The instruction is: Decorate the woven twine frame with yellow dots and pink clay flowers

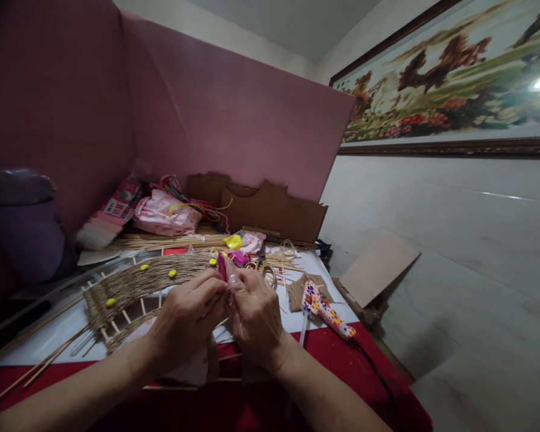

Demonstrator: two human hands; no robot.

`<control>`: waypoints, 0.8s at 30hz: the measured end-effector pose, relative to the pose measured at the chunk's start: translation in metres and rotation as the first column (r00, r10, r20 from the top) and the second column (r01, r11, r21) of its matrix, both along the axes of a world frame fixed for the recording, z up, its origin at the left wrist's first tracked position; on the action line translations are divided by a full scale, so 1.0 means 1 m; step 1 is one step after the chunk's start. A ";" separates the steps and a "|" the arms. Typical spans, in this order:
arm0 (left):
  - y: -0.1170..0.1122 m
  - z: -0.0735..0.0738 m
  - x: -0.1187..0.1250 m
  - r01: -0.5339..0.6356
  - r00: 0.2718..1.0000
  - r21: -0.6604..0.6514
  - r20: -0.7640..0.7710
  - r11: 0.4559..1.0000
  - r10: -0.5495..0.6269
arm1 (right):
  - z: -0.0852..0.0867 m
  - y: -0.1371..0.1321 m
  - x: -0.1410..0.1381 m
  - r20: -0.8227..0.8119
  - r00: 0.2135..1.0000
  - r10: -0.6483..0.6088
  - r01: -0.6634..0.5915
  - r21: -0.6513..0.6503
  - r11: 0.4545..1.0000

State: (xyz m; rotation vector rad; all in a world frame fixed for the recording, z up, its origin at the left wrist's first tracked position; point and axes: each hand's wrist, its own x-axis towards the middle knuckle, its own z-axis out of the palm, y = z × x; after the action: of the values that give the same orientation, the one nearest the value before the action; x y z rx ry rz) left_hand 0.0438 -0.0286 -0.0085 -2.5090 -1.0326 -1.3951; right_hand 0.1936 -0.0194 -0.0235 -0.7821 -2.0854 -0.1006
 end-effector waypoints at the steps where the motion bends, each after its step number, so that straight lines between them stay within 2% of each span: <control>1: 0.000 0.000 0.000 0.025 1.000 -0.012 0.005 1.000 -0.025 | 0.000 0.000 -0.001 0.002 1.000 0.008 -0.008 0.000 1.000; 4: -0.002 0.000 0.001 0.096 0.995 -0.001 0.018 0.995 -0.096 | 0.001 0.000 -0.003 -0.010 0.995 0.101 -0.102 -0.032 0.994; 7: -0.004 -0.001 0.002 0.155 0.987 0.023 0.036 0.988 -0.155 | 0.003 -0.001 -0.003 -0.101 0.976 0.194 -0.202 -0.070 0.977; 11: -0.004 -0.002 0.000 0.236 0.967 -0.006 0.095 0.972 -0.235 | 0.010 -0.004 -0.002 -0.167 0.951 0.259 -0.287 -0.173 0.942; 14: -0.003 -0.004 0.000 0.279 0.954 -0.024 0.119 0.960 -0.274 | 0.016 -0.006 0.000 -0.110 0.953 0.283 -0.302 -0.239 0.923; 20: -0.005 -0.003 0.002 0.322 0.941 -0.027 0.117 0.946 -0.317 | 0.022 -0.005 0.007 -0.081 0.962 0.263 -0.275 -0.277 0.921; 22: -0.003 0.000 0.000 0.307 0.939 -0.026 0.173 0.951 -0.298 | 0.021 -0.002 0.010 -0.126 0.961 0.247 -0.273 -0.274 0.922; 24: 0.001 0.004 -0.004 0.199 0.920 -0.051 0.354 0.979 -0.169 | 0.019 0.002 0.013 -0.194 0.960 0.201 -0.249 -0.267 0.931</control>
State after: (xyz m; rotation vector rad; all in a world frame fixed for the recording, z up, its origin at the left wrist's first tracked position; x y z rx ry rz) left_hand 0.0400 -0.0280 -0.0043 -2.5320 -0.9413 -1.9456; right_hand 0.2066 -0.0176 -0.0042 -0.6880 -2.0400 0.3923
